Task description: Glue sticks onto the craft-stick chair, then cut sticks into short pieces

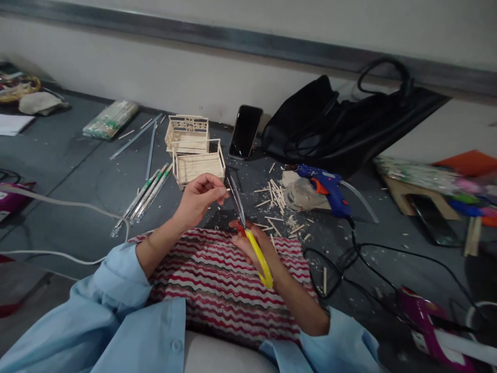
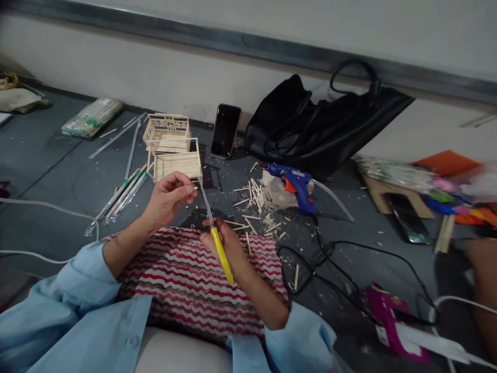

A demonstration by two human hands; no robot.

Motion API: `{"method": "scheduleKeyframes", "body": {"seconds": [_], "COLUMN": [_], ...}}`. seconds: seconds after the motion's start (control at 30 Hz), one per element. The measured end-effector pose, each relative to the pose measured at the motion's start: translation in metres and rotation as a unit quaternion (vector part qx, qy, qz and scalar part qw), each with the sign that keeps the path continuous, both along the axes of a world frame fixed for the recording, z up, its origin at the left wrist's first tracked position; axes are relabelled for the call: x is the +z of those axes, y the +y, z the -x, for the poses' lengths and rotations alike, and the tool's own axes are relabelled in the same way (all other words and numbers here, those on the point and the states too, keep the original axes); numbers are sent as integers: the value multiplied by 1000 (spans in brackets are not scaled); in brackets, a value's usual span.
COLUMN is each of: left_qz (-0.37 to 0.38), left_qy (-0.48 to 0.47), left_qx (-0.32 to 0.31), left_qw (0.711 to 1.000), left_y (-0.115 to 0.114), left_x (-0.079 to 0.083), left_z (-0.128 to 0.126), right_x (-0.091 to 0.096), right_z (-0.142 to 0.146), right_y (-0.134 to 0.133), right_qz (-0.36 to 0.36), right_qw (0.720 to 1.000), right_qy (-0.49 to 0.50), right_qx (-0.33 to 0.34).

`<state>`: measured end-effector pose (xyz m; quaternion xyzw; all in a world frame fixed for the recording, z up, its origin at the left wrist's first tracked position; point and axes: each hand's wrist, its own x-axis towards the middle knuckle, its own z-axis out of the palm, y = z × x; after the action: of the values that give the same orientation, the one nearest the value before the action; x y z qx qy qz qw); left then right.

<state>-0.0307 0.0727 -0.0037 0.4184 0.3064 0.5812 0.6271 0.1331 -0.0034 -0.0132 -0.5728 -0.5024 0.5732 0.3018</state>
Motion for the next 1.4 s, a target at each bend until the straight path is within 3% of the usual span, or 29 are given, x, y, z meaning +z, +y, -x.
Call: {"method": "scheduleKeyframes", "body": {"seconds": [0.17, 0.4, 0.7, 0.9, 1.1, 1.3, 1.4], "left_qz": [-20, -66, -136, -158, -104, -13, 33], "left_qy": [33, 111, 226, 255, 180, -17, -82], "left_qx": [12, 57, 71, 58, 19, -21, -97], "left_qw": [999, 990, 962, 952, 978, 1000, 991], "left_y": [-3, -8, -13, -11, -8, 3, 3], "left_x": [2, 7, 4, 4, 1, -8, -11], "left_z": [-1, -4, -3, -1, -2, -1, -3], "right_x": [6, 8, 14, 14, 14, 8, 5], "right_z": [1, 3, 2, 2, 3, 3, 2], "right_y": [-5, -4, -5, -4, -6, -7, -6], "right_qz": [-30, 7, -8, -12, -8, 2, 2], "right_qw": [999, 1000, 999, 997, 999, 1000, 1000], "right_qy": [-21, -26, -54, -73, -38, -5, 2], "right_qx": [-9, -15, -4, 6, -9, -9, -5]}}
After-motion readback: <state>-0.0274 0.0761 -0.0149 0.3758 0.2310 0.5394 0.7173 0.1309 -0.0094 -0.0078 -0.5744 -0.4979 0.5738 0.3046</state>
